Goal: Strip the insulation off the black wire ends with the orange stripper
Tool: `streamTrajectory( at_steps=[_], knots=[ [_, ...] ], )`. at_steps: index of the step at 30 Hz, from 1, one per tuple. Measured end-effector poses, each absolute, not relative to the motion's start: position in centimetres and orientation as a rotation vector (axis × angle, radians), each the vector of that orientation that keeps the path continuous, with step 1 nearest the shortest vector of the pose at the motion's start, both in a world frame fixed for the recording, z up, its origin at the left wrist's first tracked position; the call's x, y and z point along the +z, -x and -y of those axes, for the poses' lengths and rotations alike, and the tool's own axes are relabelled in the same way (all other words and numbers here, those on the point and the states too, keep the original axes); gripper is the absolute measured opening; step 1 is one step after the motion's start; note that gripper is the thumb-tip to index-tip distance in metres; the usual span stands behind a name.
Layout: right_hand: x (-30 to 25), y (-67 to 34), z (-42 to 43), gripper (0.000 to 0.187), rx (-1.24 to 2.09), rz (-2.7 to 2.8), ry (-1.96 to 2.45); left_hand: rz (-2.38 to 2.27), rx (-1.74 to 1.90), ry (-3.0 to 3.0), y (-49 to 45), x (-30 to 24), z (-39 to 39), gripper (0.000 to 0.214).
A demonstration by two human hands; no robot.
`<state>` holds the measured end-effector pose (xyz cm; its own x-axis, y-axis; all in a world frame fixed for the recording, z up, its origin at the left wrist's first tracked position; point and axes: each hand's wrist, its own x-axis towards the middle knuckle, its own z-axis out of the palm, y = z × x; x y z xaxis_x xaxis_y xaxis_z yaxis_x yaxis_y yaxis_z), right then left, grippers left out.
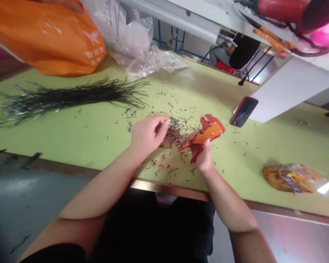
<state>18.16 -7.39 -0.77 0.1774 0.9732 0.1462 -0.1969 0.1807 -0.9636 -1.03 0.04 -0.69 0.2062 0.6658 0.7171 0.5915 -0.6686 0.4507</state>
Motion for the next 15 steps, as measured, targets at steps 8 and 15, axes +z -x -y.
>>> streamTrajectory(
  at_steps=[8, 15],
  knots=[
    [-4.0, -17.3, 8.1, 0.064, 1.063, 1.019, 1.094, -1.051, 1.515, -2.628, -1.3, -0.8, 3.0, 0.019],
    [-3.3, -17.9, 8.2, 0.063, 1.022, 1.09, 1.032, -1.202, 1.397, -2.576, -1.3, -1.1, 2.6, 0.021]
  ],
)
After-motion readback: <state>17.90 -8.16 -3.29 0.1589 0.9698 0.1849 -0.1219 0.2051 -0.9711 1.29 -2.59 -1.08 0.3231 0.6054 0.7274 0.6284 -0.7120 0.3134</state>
